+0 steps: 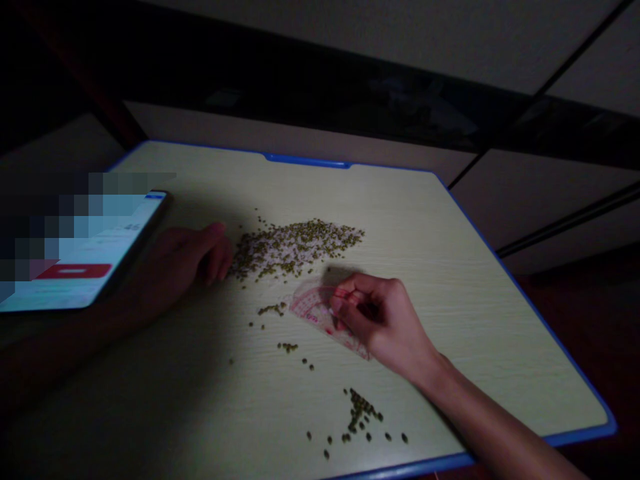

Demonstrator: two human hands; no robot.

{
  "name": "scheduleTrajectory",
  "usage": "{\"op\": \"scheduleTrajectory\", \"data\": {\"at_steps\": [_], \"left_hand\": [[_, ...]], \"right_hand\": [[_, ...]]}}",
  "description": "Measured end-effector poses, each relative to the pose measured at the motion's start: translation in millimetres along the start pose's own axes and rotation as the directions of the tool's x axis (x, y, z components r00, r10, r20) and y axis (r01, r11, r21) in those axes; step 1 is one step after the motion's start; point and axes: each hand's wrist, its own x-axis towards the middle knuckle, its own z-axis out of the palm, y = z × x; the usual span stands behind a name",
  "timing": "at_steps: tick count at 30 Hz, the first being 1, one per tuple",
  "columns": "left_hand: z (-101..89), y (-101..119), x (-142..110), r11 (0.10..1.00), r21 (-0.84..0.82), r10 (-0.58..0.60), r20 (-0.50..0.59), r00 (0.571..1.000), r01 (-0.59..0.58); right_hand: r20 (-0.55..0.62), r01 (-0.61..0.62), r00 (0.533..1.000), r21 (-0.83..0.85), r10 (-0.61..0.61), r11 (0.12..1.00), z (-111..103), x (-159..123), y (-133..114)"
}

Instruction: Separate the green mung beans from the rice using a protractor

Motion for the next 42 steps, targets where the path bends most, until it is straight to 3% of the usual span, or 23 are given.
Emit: {"op": "scheduleTrajectory", "data": {"at_steps": [8,19,25,42], "left_hand": [[0.2,2,-1,1.0,-0.003,-0.027,-0.006,1.0,0.027],[0.2,2,0,1.0,0.003,-0.022,-0.001,1.0,0.022],[0.6,0,-1,0.999,-0.021,-0.038,0.006,0.999,0.038],[-0.3,-3,-1,0.999,-0.014,-0.041,0.007,0.999,0.041]], "right_hand": [[0.022,0.04,0.999,-0.015,-0.04,0.999,8,2,-1],[-0.068,-0.014,0.998,0.001,0.014,1.0,5,3,-3],[-0.093,0.013,0.996,-0.01,-0.014,1.0,8,8,-3],[0.024,0.11,0.994,0.01,-0.11,0.994,6,15,8]]}}
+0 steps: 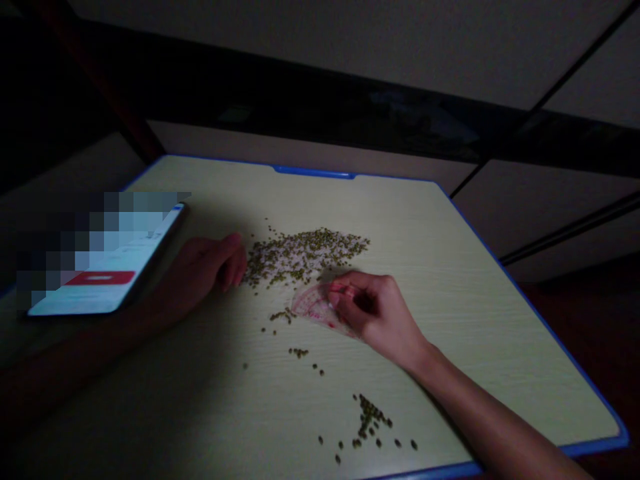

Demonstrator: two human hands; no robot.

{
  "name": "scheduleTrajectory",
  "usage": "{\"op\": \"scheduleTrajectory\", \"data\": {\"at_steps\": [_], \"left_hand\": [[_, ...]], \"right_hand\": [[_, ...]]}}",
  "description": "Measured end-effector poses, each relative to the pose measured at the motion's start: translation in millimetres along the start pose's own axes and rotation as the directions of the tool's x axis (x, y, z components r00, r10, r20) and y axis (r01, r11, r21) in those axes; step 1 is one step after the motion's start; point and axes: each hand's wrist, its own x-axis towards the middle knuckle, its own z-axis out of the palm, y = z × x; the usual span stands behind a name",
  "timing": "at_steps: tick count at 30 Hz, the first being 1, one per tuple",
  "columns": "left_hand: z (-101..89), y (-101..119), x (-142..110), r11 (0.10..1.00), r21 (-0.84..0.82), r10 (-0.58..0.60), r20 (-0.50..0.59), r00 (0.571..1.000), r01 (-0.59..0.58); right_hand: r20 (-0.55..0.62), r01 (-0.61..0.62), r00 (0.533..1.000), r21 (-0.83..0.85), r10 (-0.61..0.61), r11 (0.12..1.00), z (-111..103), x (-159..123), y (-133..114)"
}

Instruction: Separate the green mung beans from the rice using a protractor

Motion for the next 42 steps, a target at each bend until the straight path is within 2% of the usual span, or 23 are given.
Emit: {"op": "scheduleTrajectory", "data": {"at_steps": [17,24,33,42], "left_hand": [[0.3,0.9,-0.6,0.999,-0.036,0.011,0.009,1.0,-0.01],[0.7,-1.7,0.6,1.0,-0.025,0.007,0.005,1.0,-0.007],[0.1,-0.8,-0.1,1.0,-0.018,-0.013,0.01,1.0,0.013],[0.7,-0.2,0.1,1.0,-0.006,-0.014,-0.002,1.0,0.014]], "right_hand": [[0.089,0.067,0.994,-0.046,-0.063,0.997,-10.0,-3.8,-0.7],[0.026,0.026,0.999,-0.044,-0.025,0.999,-6.7,-0.6,-2.0],[0.084,0.092,0.993,-0.045,-0.088,0.995,-7.4,-1.4,-0.6],[0.118,0.088,0.99,-0.058,-0.08,0.995,-4.4,-1.9,-4.0]]}}
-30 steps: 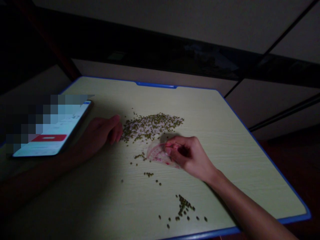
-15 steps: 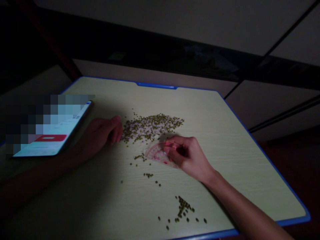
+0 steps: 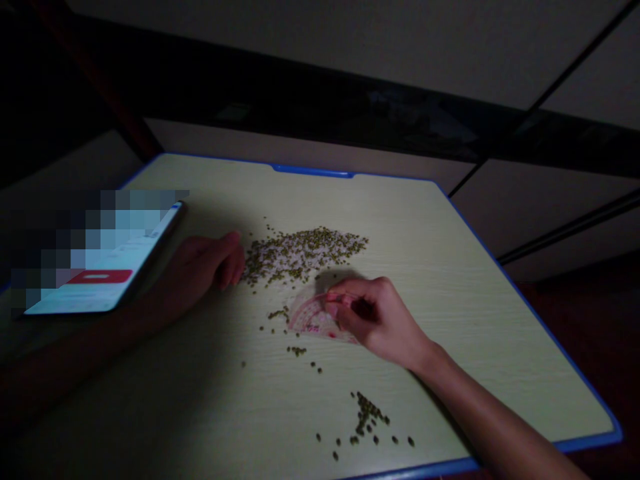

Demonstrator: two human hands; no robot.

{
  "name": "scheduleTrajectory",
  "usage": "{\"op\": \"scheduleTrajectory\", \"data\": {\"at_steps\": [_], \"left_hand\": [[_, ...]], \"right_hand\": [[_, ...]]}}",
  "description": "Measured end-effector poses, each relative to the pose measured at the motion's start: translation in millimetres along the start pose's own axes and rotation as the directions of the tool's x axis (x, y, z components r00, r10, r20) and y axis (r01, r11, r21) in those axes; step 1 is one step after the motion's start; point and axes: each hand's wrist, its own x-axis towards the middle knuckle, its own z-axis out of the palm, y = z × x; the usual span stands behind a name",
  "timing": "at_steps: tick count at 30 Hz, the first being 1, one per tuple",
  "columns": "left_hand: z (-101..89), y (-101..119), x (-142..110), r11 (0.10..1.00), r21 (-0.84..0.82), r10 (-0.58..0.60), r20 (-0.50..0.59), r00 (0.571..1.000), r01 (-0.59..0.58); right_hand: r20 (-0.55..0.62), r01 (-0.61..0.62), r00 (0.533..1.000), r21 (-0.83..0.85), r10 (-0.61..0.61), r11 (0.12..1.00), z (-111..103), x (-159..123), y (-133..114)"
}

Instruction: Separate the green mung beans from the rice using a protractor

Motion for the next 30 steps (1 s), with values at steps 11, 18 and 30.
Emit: {"op": "scheduleTrajectory", "data": {"at_steps": [11,18,30], "left_hand": [[0.1,0.0,0.2,1.0,0.001,0.028,0.0,1.0,-0.028],[-0.3,-1.5,-0.1,1.0,0.006,0.021,-0.002,1.0,-0.021],[0.4,-1.3,0.2,0.999,-0.001,0.034,-0.006,0.999,-0.034]], "right_hand": [[-0.066,-0.026,0.998,-0.023,0.024,0.999,1.2,-0.4,0.6],[-0.089,-0.049,0.995,-0.002,0.048,0.999,1.7,1.0,1.9],[-0.164,-0.088,0.983,-0.014,0.085,0.996,8.2,6.7,-4.8]]}}
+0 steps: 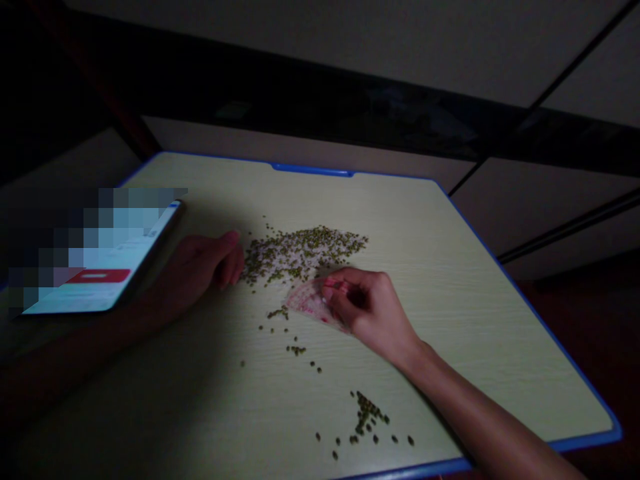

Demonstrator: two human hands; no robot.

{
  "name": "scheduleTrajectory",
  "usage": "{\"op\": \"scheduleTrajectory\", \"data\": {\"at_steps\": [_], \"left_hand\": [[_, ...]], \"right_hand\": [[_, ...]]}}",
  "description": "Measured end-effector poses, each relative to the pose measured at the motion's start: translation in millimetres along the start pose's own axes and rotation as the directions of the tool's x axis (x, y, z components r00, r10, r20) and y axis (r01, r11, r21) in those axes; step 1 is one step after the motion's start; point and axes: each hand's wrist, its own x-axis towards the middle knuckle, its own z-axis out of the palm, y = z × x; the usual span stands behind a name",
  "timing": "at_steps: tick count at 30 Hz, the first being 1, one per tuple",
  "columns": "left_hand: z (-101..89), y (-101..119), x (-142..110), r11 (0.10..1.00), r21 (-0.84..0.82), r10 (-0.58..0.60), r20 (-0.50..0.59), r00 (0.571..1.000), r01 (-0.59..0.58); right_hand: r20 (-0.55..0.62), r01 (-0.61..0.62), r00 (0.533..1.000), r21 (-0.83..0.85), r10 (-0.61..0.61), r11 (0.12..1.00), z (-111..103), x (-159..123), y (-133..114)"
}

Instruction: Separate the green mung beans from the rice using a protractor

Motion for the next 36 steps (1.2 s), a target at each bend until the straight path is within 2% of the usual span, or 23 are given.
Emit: {"op": "scheduleTrajectory", "data": {"at_steps": [8,18,27,36], "left_hand": [[-0.5,2.2,-0.8,0.999,-0.026,-0.028,0.013,1.0,0.029],[-0.9,4.6,-2.1,0.999,-0.008,-0.044,0.016,0.999,0.044],[-0.4,2.9,-1.4,0.998,-0.04,-0.037,0.022,0.999,0.038],[-0.5,4.9,-3.4,0.999,-0.027,-0.036,0.031,0.999,0.037]], "right_hand": [[0.051,-0.009,0.999,0.042,0.007,0.999,-2.2,0.0,3.0],[0.056,-0.056,0.997,0.149,0.048,0.987,-6.0,-4.0,1.4],[0.085,-0.008,0.996,0.094,0.0,0.996,-5.9,-4.4,2.4],[0.023,-0.057,0.998,0.116,0.054,0.992,-1.8,-1.7,0.3]]}}
